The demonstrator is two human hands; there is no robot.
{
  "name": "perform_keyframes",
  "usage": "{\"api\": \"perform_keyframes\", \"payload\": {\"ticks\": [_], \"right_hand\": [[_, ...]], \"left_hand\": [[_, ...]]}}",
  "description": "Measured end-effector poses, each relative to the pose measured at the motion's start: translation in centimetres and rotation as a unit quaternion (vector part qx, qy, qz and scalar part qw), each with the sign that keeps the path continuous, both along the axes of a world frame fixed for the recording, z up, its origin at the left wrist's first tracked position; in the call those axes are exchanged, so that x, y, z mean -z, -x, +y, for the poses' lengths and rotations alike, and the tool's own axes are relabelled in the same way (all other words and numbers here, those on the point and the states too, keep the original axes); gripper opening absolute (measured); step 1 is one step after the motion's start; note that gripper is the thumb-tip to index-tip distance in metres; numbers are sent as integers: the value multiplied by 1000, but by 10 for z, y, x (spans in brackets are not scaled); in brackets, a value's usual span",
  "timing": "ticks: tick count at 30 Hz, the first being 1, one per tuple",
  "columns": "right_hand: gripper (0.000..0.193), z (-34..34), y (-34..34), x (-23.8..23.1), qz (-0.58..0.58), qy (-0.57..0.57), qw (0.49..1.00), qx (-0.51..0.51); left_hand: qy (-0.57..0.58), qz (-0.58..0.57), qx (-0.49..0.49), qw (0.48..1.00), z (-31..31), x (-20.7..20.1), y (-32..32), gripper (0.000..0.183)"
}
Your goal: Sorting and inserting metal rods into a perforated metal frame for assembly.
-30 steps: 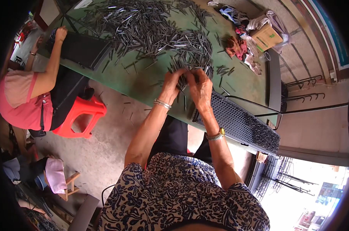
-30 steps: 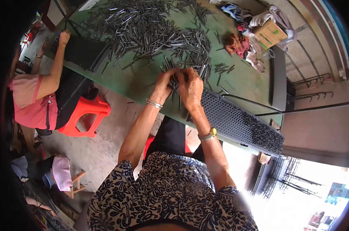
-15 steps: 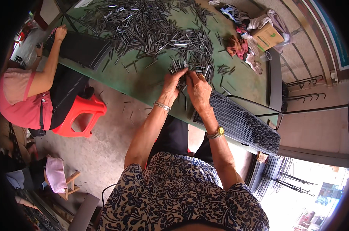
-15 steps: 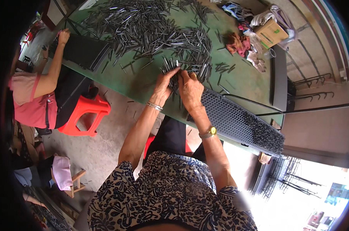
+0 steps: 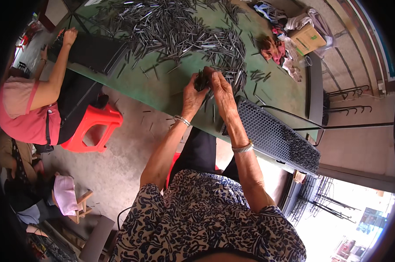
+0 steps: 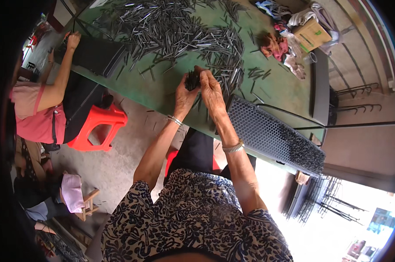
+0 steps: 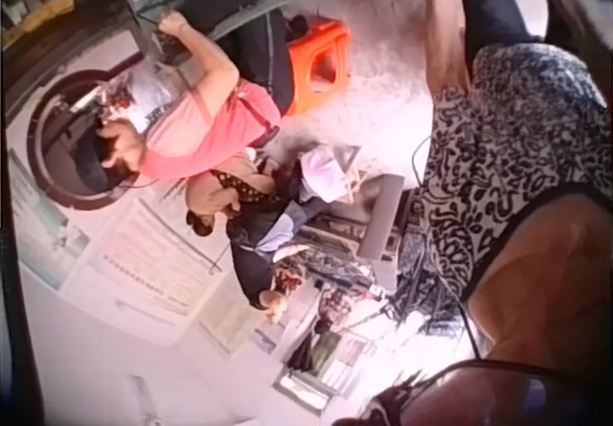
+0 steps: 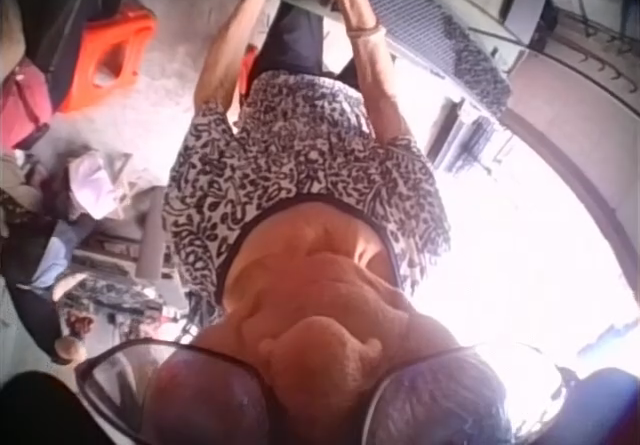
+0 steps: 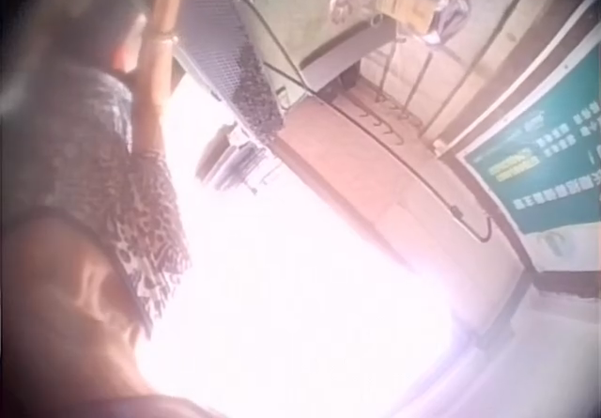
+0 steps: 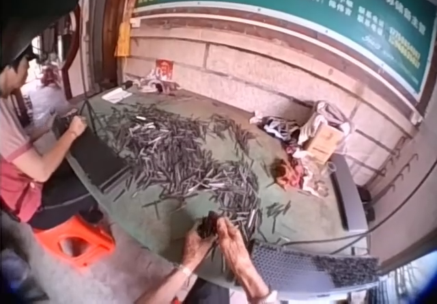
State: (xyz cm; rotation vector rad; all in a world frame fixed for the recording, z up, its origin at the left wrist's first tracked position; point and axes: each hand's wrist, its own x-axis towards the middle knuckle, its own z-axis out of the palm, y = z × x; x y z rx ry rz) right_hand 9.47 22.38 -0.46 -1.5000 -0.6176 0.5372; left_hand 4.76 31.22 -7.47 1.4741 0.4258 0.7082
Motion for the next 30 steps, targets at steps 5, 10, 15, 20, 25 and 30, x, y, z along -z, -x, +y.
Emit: {"api": "perform_keyframes", "payload": {"ticks": [5, 10, 15, 20, 25, 30], "right_hand": [[48, -1, 10, -7, 27, -39, 998, 43], [36, -3, 10, 2, -72, 2, 997, 23], [17, 6, 9, -8, -227, 151, 950, 150], [10, 7, -22, -16, -264, -14, 938, 223], [10, -8, -21, -39, -74, -147, 964, 209], [7, -30, 6, -38, -229, 7, 958, 173]], "left_hand": [[-39, 10, 9, 999, -4, -3, 4, 38], [-55, 32, 5, 998, -5, -6, 11, 32], [-41, 20, 19, 999, -5, 3, 4, 27], [-41, -9, 15, 999, 4, 10, -6, 17], [289, -74, 112, 948, 3, -34, -19, 13], [529, -79, 181, 825, -8, -52, -18, 21]]}}
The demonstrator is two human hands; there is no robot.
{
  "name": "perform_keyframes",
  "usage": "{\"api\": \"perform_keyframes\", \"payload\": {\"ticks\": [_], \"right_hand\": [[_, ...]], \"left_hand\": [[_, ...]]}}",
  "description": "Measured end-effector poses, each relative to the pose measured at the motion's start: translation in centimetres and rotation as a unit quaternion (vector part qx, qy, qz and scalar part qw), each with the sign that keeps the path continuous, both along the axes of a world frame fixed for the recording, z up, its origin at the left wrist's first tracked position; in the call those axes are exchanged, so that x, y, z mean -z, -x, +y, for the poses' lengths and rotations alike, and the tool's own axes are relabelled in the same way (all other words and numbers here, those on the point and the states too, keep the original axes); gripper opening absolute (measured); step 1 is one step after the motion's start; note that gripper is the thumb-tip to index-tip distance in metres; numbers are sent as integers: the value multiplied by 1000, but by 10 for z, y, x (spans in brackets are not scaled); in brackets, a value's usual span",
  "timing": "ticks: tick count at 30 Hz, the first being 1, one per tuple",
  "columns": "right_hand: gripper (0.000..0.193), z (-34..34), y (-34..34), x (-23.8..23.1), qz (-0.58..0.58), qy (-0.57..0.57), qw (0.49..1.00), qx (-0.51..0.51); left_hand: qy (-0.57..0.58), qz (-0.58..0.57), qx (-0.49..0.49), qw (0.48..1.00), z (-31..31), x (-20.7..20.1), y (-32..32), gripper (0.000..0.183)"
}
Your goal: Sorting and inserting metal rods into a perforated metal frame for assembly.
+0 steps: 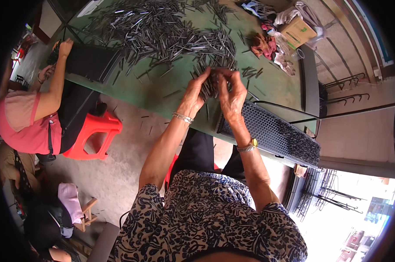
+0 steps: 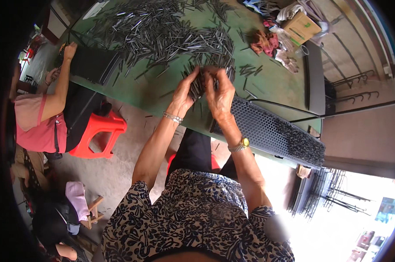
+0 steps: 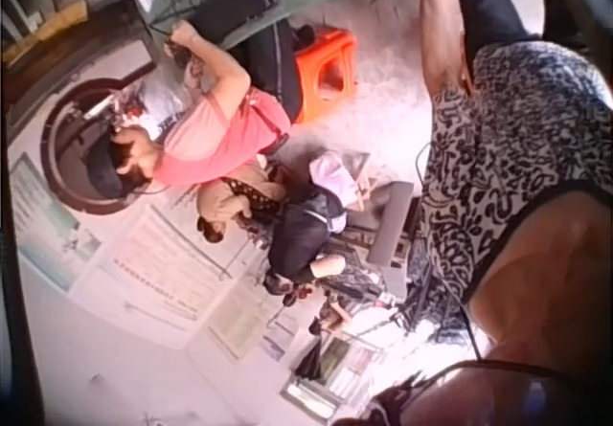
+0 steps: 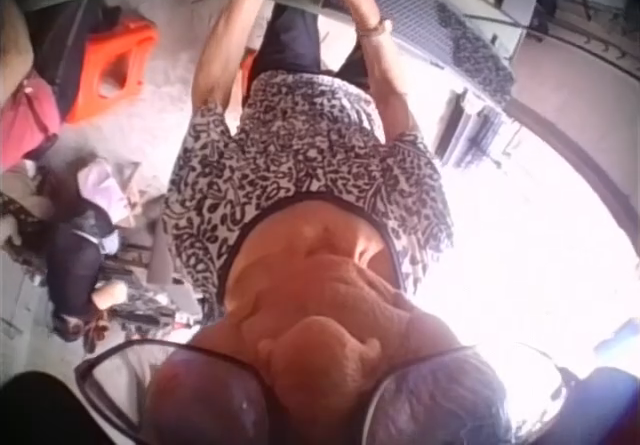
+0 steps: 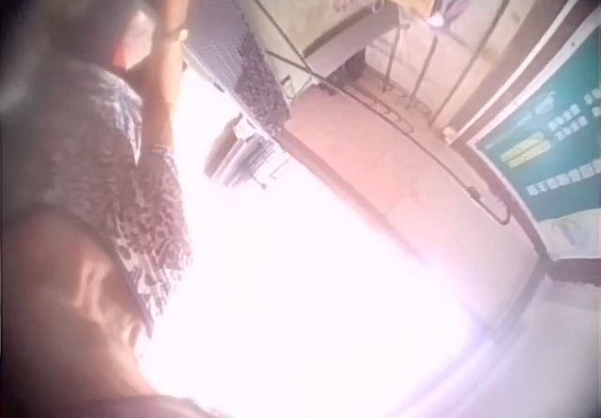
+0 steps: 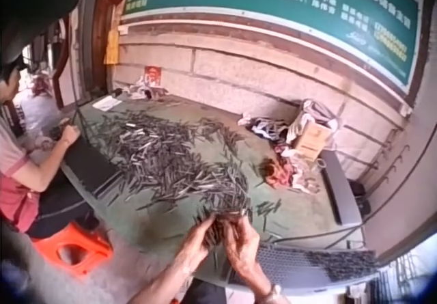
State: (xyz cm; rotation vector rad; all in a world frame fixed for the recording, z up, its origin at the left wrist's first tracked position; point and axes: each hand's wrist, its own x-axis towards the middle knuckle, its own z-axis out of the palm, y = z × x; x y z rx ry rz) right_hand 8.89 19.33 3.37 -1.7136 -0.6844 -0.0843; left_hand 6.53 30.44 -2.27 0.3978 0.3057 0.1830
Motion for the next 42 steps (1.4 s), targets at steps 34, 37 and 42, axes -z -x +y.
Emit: {"api": "perform_keyframes", "payload": {"ticks": [34, 37, 42], "right_hand": [[50, -224, 47, -5, 267, -67, 956, 97], [37, -252, 42, -17, 269, 13, 962, 50], [32, -259, 47, -27, 305, -35, 952, 20]], "left_hand": [[-253, 17, 262, 931, -186, -59, 46, 15], [-243, -13, 379, 893, -188, -65, 54, 13], [-254, -12, 411, 876, -197, -60, 61, 13]]}}
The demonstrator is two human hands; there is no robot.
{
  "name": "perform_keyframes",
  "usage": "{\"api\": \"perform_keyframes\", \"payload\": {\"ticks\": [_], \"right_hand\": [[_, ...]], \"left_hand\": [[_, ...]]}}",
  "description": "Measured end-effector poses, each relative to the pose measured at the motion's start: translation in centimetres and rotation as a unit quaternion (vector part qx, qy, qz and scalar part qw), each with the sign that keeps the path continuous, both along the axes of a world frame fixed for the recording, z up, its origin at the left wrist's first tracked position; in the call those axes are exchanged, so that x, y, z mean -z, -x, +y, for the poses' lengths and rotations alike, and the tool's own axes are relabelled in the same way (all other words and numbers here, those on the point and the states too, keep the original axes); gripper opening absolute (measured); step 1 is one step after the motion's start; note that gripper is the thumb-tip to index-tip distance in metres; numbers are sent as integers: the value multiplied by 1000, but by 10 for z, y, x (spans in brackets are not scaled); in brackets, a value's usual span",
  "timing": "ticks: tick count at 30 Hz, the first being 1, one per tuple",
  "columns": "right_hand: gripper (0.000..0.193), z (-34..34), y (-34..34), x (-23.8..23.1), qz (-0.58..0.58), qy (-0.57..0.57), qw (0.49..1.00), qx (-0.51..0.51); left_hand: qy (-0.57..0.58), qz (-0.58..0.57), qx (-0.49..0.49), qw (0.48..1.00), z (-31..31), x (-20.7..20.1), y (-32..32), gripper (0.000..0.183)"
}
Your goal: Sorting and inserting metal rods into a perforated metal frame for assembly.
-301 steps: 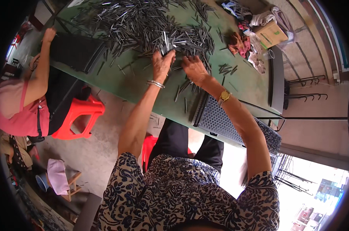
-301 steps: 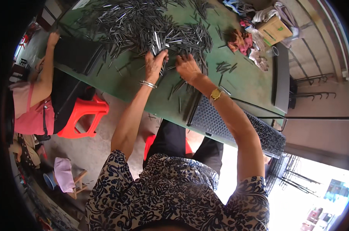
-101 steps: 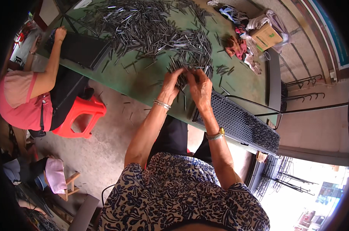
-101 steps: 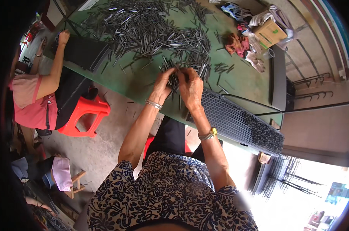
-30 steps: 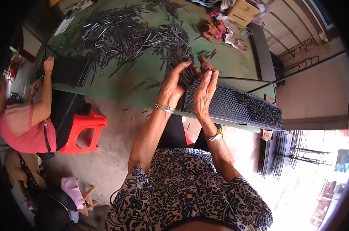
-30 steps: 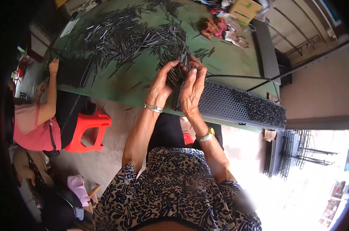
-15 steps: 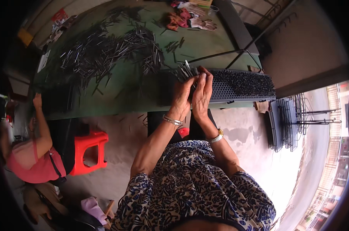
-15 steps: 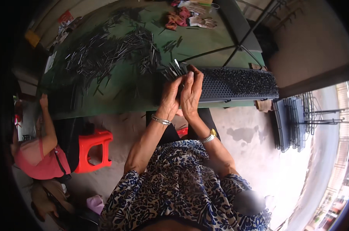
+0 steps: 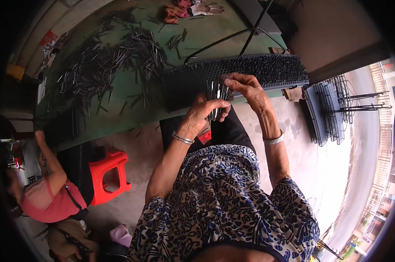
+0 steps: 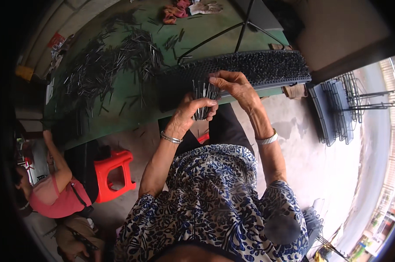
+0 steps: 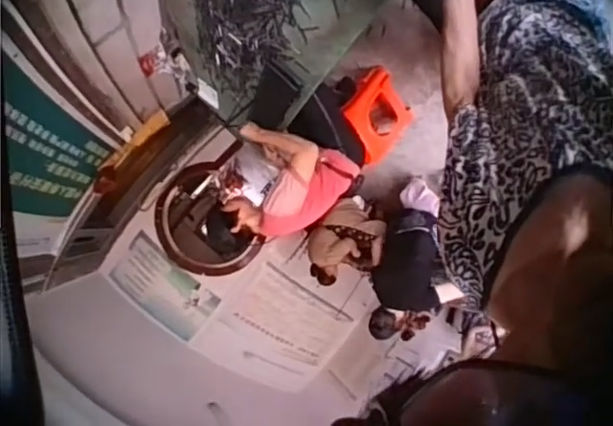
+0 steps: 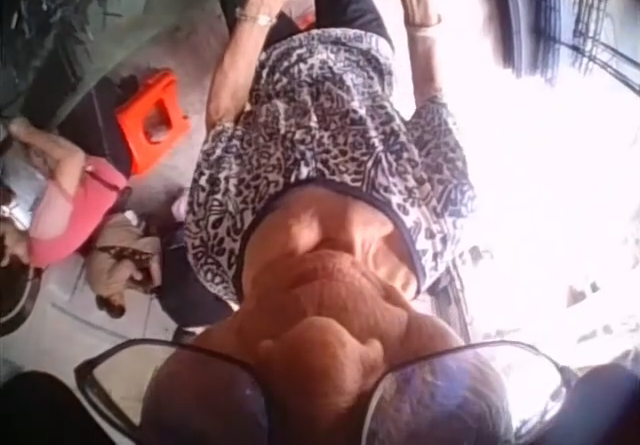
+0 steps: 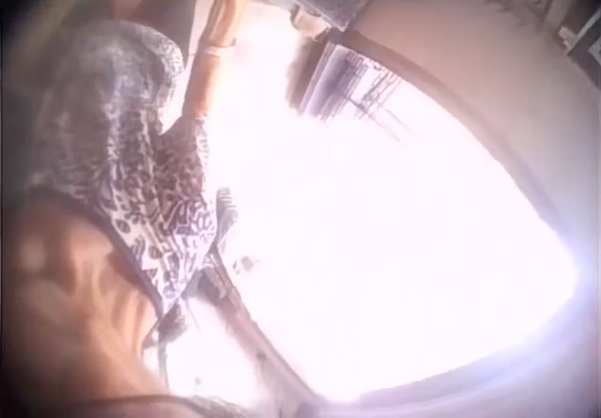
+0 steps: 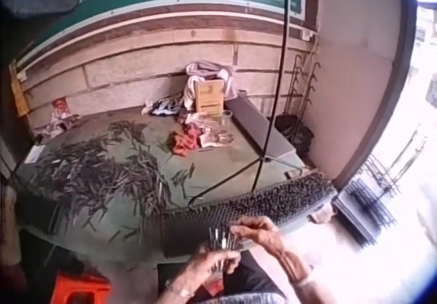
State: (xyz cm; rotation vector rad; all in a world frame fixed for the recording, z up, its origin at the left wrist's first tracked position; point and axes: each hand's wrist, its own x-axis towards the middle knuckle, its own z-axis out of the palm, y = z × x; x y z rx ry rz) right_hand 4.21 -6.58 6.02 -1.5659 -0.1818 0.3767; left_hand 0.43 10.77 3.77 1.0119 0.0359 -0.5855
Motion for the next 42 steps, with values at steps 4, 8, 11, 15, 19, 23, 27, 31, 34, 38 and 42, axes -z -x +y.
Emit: {"api": "perform_keyframes", "payload": {"ticks": [4, 8, 11, 15, 19, 23, 27, 31, 34, 38, 42], "right_hand": [[26, -2, 1, -1, 13, 31, 999, 8], [24, -1, -2, -3, 18, 43, 999, -20], [20, -2, -6, 0, 24, 27, 999, -21], [17, 6, -9, 4, 4, 30, 1000, 2], [16, 12, -16, 7, -59, 38, 997, -6], [17, 16, -23, 1, 7, 17, 998, -62], [18, 18, -24, 5, -20, 38, 997, -66], [18, 19, -28, 1, -28, 69, 995, -68], [19, 22, -32, -1, -9, 69, 995, -64], [21, 24, -42, -1, -101, 85, 991, 1], [22, 28, -45, -13, -129, 115, 985, -10]], "left_hand": [[-54, -41, 17, 998, 0, -4, 3, 14], [-97, -58, 23, 993, 3, 4, 3, 14], [-113, -67, 14, 991, 3, 4, 2, 14], [-89, -47, -14, 995, 2, 5, 1, 14], [-72, -34, -30, 996, 4, 11, 0, 13], [-86, -30, -22, 996, 14, 6, 0, 13], [-79, -30, -7, 996, 18, 5, 0, 13], [-50, -36, 4, 998, 19, 8, -3, 13], [-64, -10, 6, 998, 22, 7, -4, 23], [-52, -26, 12, 998, 26, 12, -6, 28], [-45, -19, -26, 998, 21, 19, -4, 29]]}}
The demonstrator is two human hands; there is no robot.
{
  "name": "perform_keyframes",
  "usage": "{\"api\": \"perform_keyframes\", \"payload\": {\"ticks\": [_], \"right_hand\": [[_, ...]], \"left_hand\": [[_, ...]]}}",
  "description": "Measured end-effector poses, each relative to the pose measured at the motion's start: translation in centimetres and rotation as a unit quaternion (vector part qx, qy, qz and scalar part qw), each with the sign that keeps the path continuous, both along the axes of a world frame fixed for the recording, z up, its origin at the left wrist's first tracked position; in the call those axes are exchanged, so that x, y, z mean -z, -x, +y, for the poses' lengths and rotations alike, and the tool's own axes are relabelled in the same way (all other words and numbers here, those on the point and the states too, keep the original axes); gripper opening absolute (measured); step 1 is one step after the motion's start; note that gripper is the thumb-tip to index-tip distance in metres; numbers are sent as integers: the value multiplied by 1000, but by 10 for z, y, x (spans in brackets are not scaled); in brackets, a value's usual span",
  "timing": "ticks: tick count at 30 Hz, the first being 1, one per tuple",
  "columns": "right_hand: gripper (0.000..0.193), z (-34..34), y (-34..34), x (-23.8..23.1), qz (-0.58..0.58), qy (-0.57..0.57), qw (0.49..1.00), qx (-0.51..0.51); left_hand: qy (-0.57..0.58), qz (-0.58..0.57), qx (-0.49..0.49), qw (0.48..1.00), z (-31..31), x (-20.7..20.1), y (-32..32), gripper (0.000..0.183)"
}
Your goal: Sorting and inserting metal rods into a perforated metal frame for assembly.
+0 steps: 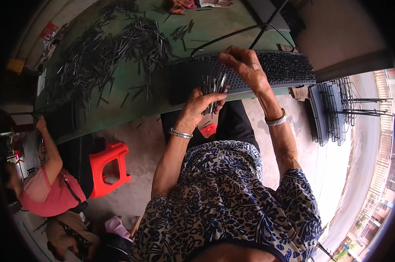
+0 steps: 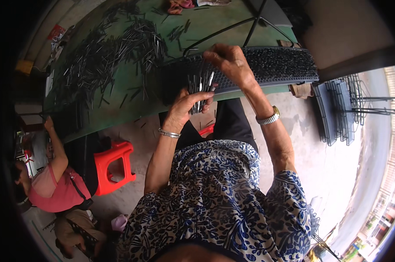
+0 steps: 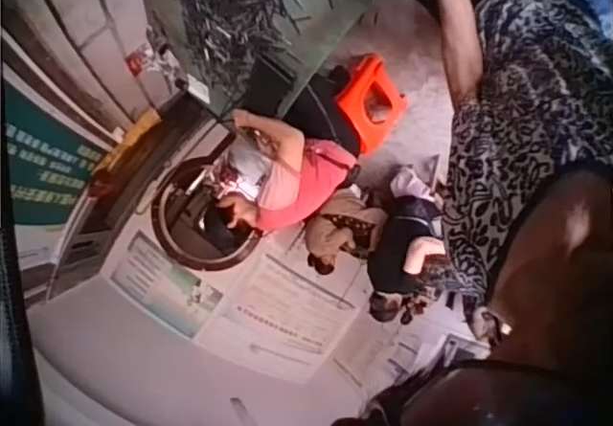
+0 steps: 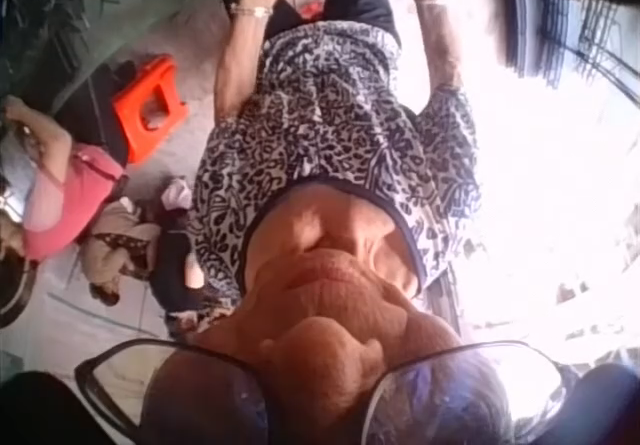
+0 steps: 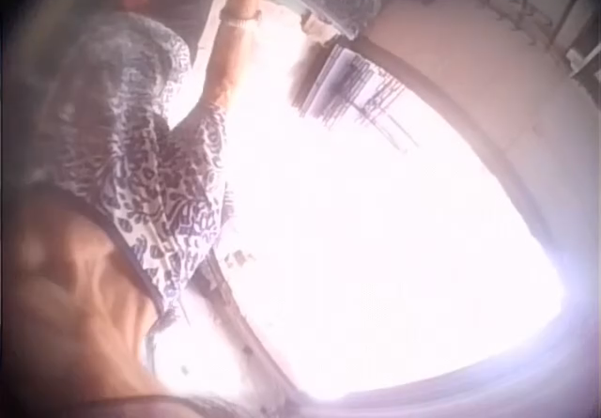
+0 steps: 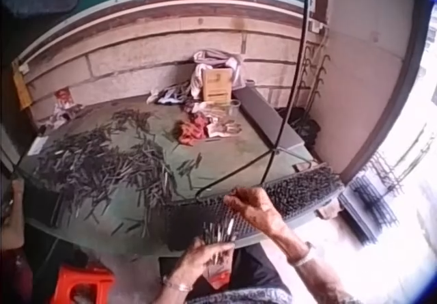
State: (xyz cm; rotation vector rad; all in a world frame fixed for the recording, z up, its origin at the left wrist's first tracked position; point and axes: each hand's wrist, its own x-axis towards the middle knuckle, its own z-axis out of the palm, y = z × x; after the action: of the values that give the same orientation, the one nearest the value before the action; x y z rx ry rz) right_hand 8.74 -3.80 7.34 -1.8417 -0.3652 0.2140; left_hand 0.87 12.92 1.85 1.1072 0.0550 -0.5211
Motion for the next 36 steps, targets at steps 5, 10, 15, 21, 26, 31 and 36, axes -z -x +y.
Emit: {"api": "perform_keyframes", "payload": {"ticks": [5, 10, 15, 21, 26, 31, 36], "right_hand": [[11, 11, 21, -9, -132, -45, 985, 98], [28, 13, 70, 8, -387, 127, 912, 50], [33, 10, 84, 26, -438, 158, 883, 63], [27, 6, 95, 36, -370, 131, 915, 97], [23, -8, 92, 18, 64, -120, 977, 162], [15, -28, 75, 32, 106, -88, 988, 73], [13, -33, 77, 29, 159, -95, 980, 72]], "left_hand": [[92, 55, -28, 994, 0, 15, -6, 22], [285, 147, -112, 941, -3, 11, -8, 26], [254, 168, -148, 941, -16, -6, -7, 24], [258, 149, -124, 946, -19, 16, 1, 20], [156, 106, -86, 978, -23, 12, 12, 17], [92, 59, -79, 991, -33, 1, 18, 13], [62, 68, -62, 994, -33, -1, 18, 16]]}}
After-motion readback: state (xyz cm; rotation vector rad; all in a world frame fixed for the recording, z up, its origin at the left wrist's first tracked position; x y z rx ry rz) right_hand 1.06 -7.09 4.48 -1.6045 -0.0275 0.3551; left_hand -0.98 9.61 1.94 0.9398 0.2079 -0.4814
